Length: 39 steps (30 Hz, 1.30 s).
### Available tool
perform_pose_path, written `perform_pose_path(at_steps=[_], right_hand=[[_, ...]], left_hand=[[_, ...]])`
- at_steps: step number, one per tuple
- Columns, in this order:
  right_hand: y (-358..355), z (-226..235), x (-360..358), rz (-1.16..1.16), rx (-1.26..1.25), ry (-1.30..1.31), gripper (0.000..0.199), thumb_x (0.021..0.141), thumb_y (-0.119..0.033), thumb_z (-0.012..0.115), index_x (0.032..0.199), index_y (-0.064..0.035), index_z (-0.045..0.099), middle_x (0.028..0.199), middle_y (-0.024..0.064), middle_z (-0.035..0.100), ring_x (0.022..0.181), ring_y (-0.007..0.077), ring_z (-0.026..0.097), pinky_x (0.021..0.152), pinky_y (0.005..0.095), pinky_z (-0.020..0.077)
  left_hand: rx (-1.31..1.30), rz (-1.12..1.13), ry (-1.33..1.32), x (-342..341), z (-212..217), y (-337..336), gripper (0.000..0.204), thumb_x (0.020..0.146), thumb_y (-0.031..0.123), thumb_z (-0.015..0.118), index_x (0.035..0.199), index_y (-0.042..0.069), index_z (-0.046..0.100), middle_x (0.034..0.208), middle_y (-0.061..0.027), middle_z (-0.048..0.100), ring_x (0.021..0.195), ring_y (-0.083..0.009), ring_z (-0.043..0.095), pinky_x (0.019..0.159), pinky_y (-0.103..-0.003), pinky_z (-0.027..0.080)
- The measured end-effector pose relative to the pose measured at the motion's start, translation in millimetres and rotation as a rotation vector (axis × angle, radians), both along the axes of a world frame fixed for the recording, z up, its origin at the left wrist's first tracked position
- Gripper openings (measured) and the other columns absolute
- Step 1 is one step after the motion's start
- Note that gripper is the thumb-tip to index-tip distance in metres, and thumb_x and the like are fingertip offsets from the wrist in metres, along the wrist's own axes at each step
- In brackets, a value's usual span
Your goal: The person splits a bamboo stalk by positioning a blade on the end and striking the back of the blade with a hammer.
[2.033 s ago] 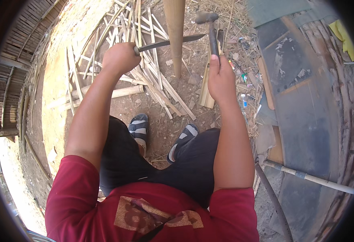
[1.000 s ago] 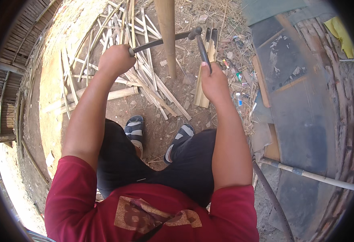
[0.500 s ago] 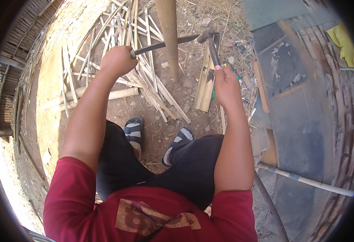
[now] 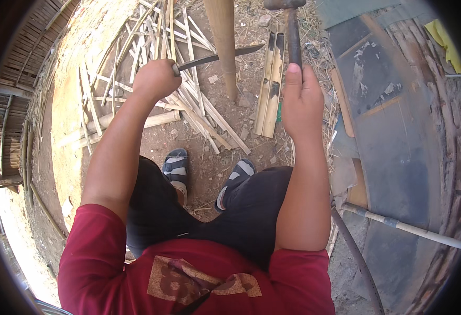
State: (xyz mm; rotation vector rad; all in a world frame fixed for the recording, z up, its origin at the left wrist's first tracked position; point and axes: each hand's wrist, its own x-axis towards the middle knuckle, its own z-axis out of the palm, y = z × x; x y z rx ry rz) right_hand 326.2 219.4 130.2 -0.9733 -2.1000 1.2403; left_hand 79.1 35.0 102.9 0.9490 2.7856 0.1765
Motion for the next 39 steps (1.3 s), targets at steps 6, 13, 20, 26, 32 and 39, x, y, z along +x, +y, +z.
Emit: perform_pose_path(at_steps=[6,13,20,26,32,39], right_hand=[[16.6,-15.5,4.3,-0.012,0.053,-0.176,0.046,0.109,-0.044,0.048,0.102,-0.0002,0.062,0.073,0.0116,0.058,0.069,0.0233,0.057,0.071,0.0401,0.0477],[26.2,-44.4,-14.0,0.037,0.249,-0.251,0.046,0.109,-0.042,0.048,0.102,0.0004,0.062,0.074,0.0121,0.059,0.070,0.0230,0.057,0.070,0.0414,0.0476],[26.8,-11.3,-4.3,-0.023,0.094,-0.038,0.047,0.109,-0.043,0.048,0.103,0.0004,0.063,0.077,0.0116,0.058,0.073,0.0239,0.057,0.072,0.0407,0.0469],[44.7,-22.7,5.3,-0.068,0.106,-0.326,0.048,0.109,-0.045,0.047,0.111,-0.0003,0.063,0.086,0.0176,0.066,0.081,0.0330,0.064,0.078,0.0425,0.0494],[46.5,-61.0,2.7,-0.017,0.282,-0.122,0.045,0.109,-0.044,0.048,0.101,-0.0014,0.061,0.074,0.0074,0.060,0.068,0.0183,0.057,0.065,0.0359,0.0458],[29.7,-4.9,7.3,-0.091,0.048,0.098,0.046,0.109,-0.044,0.047,0.100,-0.0002,0.058,0.077,0.0166,0.064,0.071,0.0344,0.064,0.067,0.0442,0.0488]], left_hand=[[0.017,0.004,0.007,-5.2,1.4,8.4,0.028,0.086,0.025,0.064,0.108,0.011,0.075,0.102,-0.0163,0.076,0.096,-0.0349,0.072,0.088,-0.047,0.058],[-0.044,-0.017,0.028,-4.5,9.6,23.7,0.027,0.089,0.026,0.063,0.109,0.012,0.075,0.102,-0.0150,0.076,0.097,-0.0341,0.073,0.088,-0.047,0.059],[-0.043,-0.015,0.024,-2.6,14.9,25.9,0.027,0.090,0.026,0.063,0.110,0.013,0.075,0.102,-0.0139,0.076,0.096,-0.0333,0.073,0.087,-0.045,0.059],[-0.075,-0.028,0.034,11.5,26.3,34.9,0.029,0.089,0.021,0.064,0.111,0.008,0.077,0.109,-0.0163,0.076,0.101,-0.0340,0.074,0.091,-0.043,0.060],[-0.066,-0.033,0.011,7.6,24.5,37.5,0.028,0.089,0.024,0.063,0.111,0.014,0.076,0.107,-0.0151,0.076,0.101,-0.0334,0.073,0.091,-0.045,0.059],[-0.119,-0.030,0.036,12.0,26.1,34.9,0.027,0.088,0.023,0.063,0.110,0.012,0.075,0.108,-0.0152,0.075,0.102,-0.0344,0.073,0.090,-0.047,0.059]])
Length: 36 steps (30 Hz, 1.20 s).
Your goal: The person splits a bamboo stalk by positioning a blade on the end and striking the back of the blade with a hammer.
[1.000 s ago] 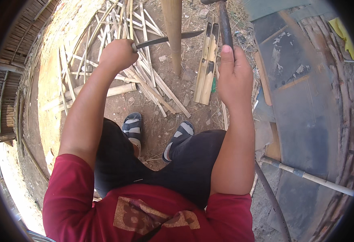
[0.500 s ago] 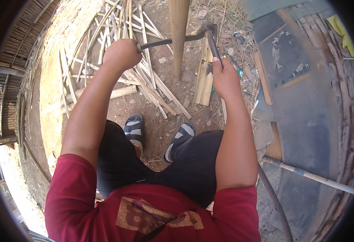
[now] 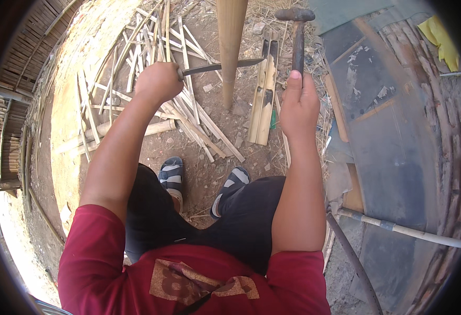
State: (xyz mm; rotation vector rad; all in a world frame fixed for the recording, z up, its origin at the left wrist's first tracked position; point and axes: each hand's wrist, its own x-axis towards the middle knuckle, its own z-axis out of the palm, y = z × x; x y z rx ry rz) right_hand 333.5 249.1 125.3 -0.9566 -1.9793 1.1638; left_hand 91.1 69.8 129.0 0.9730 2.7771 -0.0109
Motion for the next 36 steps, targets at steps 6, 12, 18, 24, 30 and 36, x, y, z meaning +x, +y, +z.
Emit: perform_pose_path(at_steps=[6,12,18,24,30,36], right_hand=[[11.9,-62.8,-11.5,0.094,0.141,-0.409,0.045,0.110,-0.044,0.045,0.098,-0.0023,0.059,0.072,0.0092,0.060,0.066,0.0201,0.058,0.065,0.0388,0.0475],[-7.7,-8.7,-3.9,0.055,-0.028,-0.085,0.045,0.110,-0.042,0.045,0.100,-0.0010,0.059,0.076,0.0120,0.060,0.070,0.0237,0.059,0.068,0.0414,0.0484],[-4.8,-50.3,-10.6,0.101,0.055,-0.324,0.044,0.108,-0.041,0.049,0.100,0.0010,0.060,0.080,0.0221,0.064,0.076,0.0400,0.063,0.073,0.0472,0.0483],[-12.6,-23.0,-2.5,0.070,0.010,-0.089,0.043,0.109,-0.040,0.048,0.100,0.0003,0.060,0.078,0.0176,0.062,0.073,0.0341,0.061,0.071,0.0440,0.0479],[-3.5,-30.7,-11.0,0.002,-0.055,-0.154,0.043,0.110,-0.040,0.047,0.101,0.0003,0.060,0.075,0.0128,0.059,0.070,0.0254,0.057,0.070,0.0410,0.0481],[-0.7,-41.0,-10.2,0.057,0.016,-0.270,0.046,0.110,-0.041,0.045,0.105,0.0012,0.060,0.078,0.0196,0.062,0.074,0.0360,0.061,0.072,0.0450,0.0486]], left_hand=[[-0.020,-0.051,0.006,5.3,7.7,-1.9,0.027,0.089,0.023,0.063,0.111,0.013,0.075,0.109,-0.0146,0.075,0.102,-0.0333,0.073,0.091,-0.046,0.059],[-0.036,-0.025,-0.015,1.2,5.5,-0.9,0.029,0.087,0.022,0.064,0.111,0.012,0.075,0.109,-0.0151,0.076,0.102,-0.0341,0.073,0.092,-0.045,0.059],[-0.008,-0.053,0.021,-2.3,7.8,6.1,0.028,0.087,0.022,0.064,0.110,0.011,0.075,0.106,-0.0152,0.076,0.099,-0.0343,0.074,0.090,-0.046,0.060],[-0.027,-0.046,0.007,-13.8,2.8,8.9,0.030,0.087,0.023,0.064,0.112,0.011,0.075,0.107,-0.0155,0.076,0.099,-0.0342,0.074,0.088,-0.046,0.060],[0.000,-0.022,0.006,-22.8,-1.5,11.4,0.030,0.087,0.024,0.065,0.112,0.010,0.075,0.109,-0.0167,0.075,0.100,-0.0340,0.073,0.090,-0.046,0.060],[-0.023,-0.012,-0.033,-17.0,16.4,17.7,0.029,0.086,0.020,0.066,0.109,0.006,0.078,0.111,-0.0160,0.076,0.102,-0.0334,0.074,0.090,-0.044,0.059]])
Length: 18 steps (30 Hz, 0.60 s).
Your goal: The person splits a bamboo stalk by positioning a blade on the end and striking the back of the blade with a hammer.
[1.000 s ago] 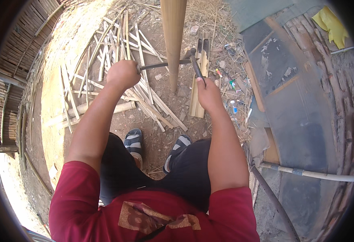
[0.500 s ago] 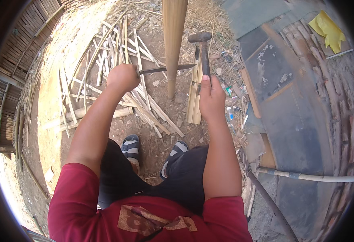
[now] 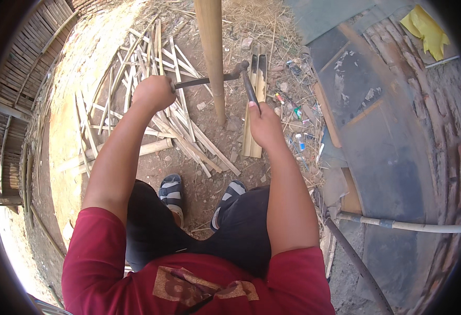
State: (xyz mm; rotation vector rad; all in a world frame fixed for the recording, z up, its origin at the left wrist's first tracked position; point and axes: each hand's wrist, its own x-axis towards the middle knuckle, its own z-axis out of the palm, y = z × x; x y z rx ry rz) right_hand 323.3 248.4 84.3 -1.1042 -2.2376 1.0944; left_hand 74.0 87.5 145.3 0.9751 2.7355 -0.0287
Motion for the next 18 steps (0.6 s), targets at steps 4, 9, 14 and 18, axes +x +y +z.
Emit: perform_pose_path(at_steps=[4,9,14,18], right_hand=[[1.4,8.1,-10.5,-0.028,-0.046,0.032,0.046,0.108,-0.042,0.047,0.104,0.0015,0.061,0.082,0.0229,0.065,0.080,0.0406,0.065,0.075,0.0469,0.0497],[-0.5,15.3,-14.3,-0.028,-0.006,0.026,0.047,0.108,-0.044,0.048,0.100,0.0007,0.061,0.084,0.0236,0.066,0.082,0.0413,0.065,0.076,0.0473,0.0498],[1.1,7.3,-20.6,-0.083,-0.007,0.083,0.046,0.109,-0.043,0.047,0.100,0.0000,0.061,0.080,0.0201,0.064,0.075,0.0358,0.063,0.073,0.0454,0.0488],[-14.5,30.9,-7.8,-0.033,0.059,0.307,0.045,0.110,-0.042,0.046,0.100,-0.0003,0.060,0.075,0.0146,0.061,0.069,0.0260,0.060,0.068,0.0417,0.0481]], left_hand=[[0.008,-0.008,0.065,-11.2,-13.1,-6.7,0.029,0.088,0.024,0.063,0.112,0.012,0.075,0.107,-0.0152,0.076,0.100,-0.0348,0.073,0.091,-0.045,0.059],[0.009,0.019,0.009,-7.4,-7.5,-3.9,0.029,0.087,0.022,0.064,0.112,0.010,0.076,0.110,-0.0165,0.075,0.104,-0.0343,0.073,0.092,-0.046,0.059],[0.017,0.035,0.042,-5.0,-7.0,-9.5,0.031,0.088,0.023,0.063,0.115,0.013,0.074,0.107,-0.0162,0.075,0.102,-0.0345,0.072,0.092,-0.045,0.058],[-0.006,0.024,0.007,-7.3,-7.7,-10.4,0.031,0.087,0.024,0.064,0.114,0.012,0.075,0.110,-0.0146,0.075,0.104,-0.0340,0.072,0.093,-0.045,0.058]])
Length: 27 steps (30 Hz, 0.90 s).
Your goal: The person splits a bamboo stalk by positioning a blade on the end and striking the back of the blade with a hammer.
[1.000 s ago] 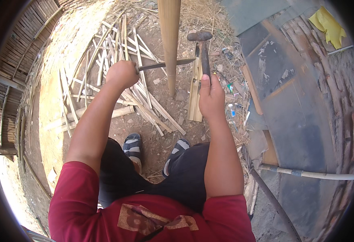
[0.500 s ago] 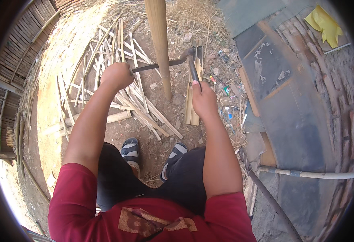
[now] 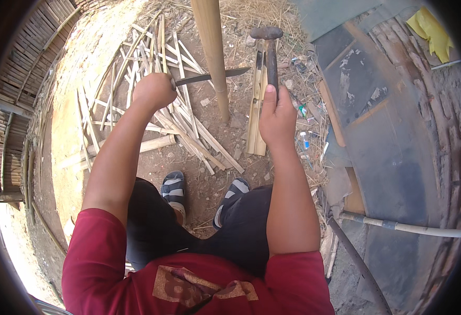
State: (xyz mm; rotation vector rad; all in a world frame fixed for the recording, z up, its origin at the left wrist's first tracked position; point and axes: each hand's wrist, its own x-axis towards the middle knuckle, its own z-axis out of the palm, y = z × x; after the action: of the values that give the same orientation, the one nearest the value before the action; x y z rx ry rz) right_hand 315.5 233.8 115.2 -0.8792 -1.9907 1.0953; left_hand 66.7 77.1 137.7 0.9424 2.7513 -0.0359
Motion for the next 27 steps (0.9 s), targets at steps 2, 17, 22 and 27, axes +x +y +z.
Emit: perform_pose_path(at_steps=[2,17,22,27], right_hand=[[13.0,-32.8,-3.1,0.013,-0.014,-0.222,0.043,0.110,-0.040,0.046,0.101,0.0000,0.060,0.073,0.0134,0.060,0.067,0.0259,0.059,0.067,0.0411,0.0487],[10.1,-18.3,-14.8,-0.044,-0.093,-0.090,0.044,0.110,-0.041,0.046,0.099,-0.0010,0.060,0.077,0.0181,0.062,0.074,0.0329,0.063,0.071,0.0445,0.0486],[9.6,-37.6,-11.4,0.010,0.028,-0.144,0.043,0.110,-0.040,0.044,0.100,-0.0009,0.059,0.075,0.0154,0.061,0.071,0.0291,0.062,0.069,0.0415,0.0486],[9.1,-16.4,-19.7,0.012,-0.129,-0.175,0.045,0.109,-0.041,0.046,0.102,0.0003,0.062,0.080,0.0194,0.065,0.077,0.0373,0.065,0.073,0.0462,0.0497]], left_hand=[[0.016,-0.008,-0.011,7.2,7.8,3.6,0.030,0.087,0.021,0.066,0.111,0.007,0.076,0.112,-0.0170,0.075,0.105,-0.0338,0.073,0.093,-0.045,0.059],[0.010,0.013,0.049,-6.4,-8.8,-6.8,0.031,0.086,0.023,0.064,0.113,0.011,0.075,0.107,-0.0166,0.076,0.101,-0.0348,0.073,0.091,-0.045,0.059],[0.008,-0.012,0.022,-2.2,-4.5,0.6,0.030,0.087,0.021,0.064,0.112,0.009,0.076,0.109,-0.0162,0.076,0.102,-0.0345,0.073,0.091,-0.045,0.059],[-0.046,0.006,0.042,-2.0,-3.0,2.0,0.031,0.087,0.022,0.063,0.114,0.011,0.075,0.112,-0.0147,0.075,0.105,-0.0334,0.072,0.092,-0.045,0.058]])
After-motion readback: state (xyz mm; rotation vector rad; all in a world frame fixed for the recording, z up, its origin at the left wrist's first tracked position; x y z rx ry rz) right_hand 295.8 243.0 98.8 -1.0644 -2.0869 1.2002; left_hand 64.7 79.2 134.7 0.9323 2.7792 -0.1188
